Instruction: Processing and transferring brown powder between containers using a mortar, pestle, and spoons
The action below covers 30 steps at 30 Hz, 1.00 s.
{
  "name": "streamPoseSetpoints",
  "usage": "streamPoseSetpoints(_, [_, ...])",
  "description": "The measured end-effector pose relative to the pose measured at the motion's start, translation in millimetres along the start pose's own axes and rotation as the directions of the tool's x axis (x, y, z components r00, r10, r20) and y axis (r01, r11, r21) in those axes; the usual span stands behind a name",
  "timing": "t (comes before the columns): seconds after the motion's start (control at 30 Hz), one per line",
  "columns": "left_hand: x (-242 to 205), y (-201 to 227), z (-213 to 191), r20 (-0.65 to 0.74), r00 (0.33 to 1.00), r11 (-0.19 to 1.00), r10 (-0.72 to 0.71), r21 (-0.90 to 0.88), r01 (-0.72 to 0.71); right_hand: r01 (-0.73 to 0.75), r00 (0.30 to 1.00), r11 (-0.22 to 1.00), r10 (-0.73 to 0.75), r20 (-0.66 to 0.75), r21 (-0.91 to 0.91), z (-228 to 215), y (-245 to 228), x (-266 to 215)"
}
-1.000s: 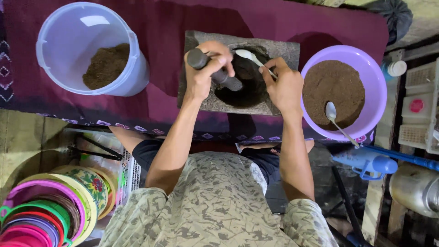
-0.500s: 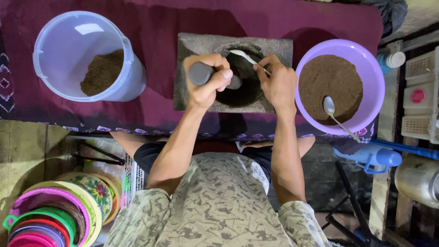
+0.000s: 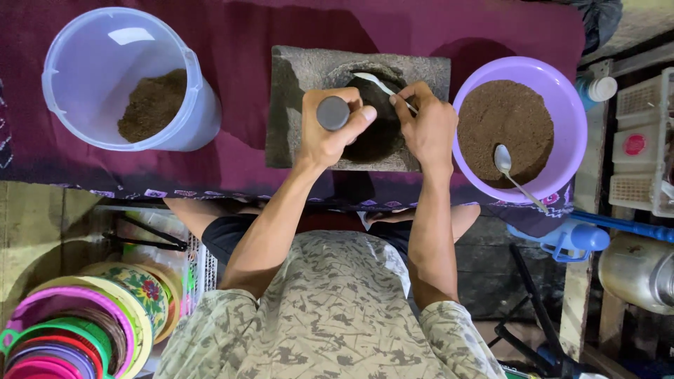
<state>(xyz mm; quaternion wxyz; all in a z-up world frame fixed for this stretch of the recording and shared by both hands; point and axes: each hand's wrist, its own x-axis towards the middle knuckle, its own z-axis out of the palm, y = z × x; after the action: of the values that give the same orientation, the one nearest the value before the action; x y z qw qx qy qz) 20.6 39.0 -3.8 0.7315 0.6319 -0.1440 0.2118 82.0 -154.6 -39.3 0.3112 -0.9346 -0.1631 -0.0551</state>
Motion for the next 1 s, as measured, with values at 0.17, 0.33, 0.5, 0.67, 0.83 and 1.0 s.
streamPoseSetpoints(0.17, [-17.8,-10.2,-6.6,-0.061,0.996,0.995,0.06,-0.078,-0.064,0.021,1.0,1.0,-0.021,-0.012,0.017,-1.4,-1.1,0.0])
streamPoseSetpoints(0.33, [-9.9,43.4,-9.7,-0.069,0.997,0.981,0.021,-0.19,-0.034,0.007,1.0,1.0,-0.007,-0.002,-0.008,2.8,7.2,2.5])
streamPoseSetpoints(0.5, [4.4,60.3,-11.2,0.161,0.978,0.99,0.13,0.029,-0.137,0.018,1.0,1.0,-0.018,0.008,-0.012,1.1,2.6,1.5])
streamPoseSetpoints(0.67, [-2.1,-7.5,-4.1,0.093,0.988,0.992,0.123,0.006,-0.124,0.007,1.0,1.0,-0.007,-0.004,0.01,-1.6,-0.4,1.4])
streamPoseSetpoints(0.83, [-11.2,6.3,-2.8,0.031,0.995,0.995,0.097,0.002,-0.097,0.033,0.999,0.997,-0.032,-0.015,0.075,-3.7,-7.2,-1.3])
streamPoseSetpoints(1.0, [-11.3,41.4,-2.3,0.103,0.994,0.999,0.041,0.012,-0.042,0.058,0.998,0.998,-0.058,-0.017,0.02,1.3,5.9,2.9])
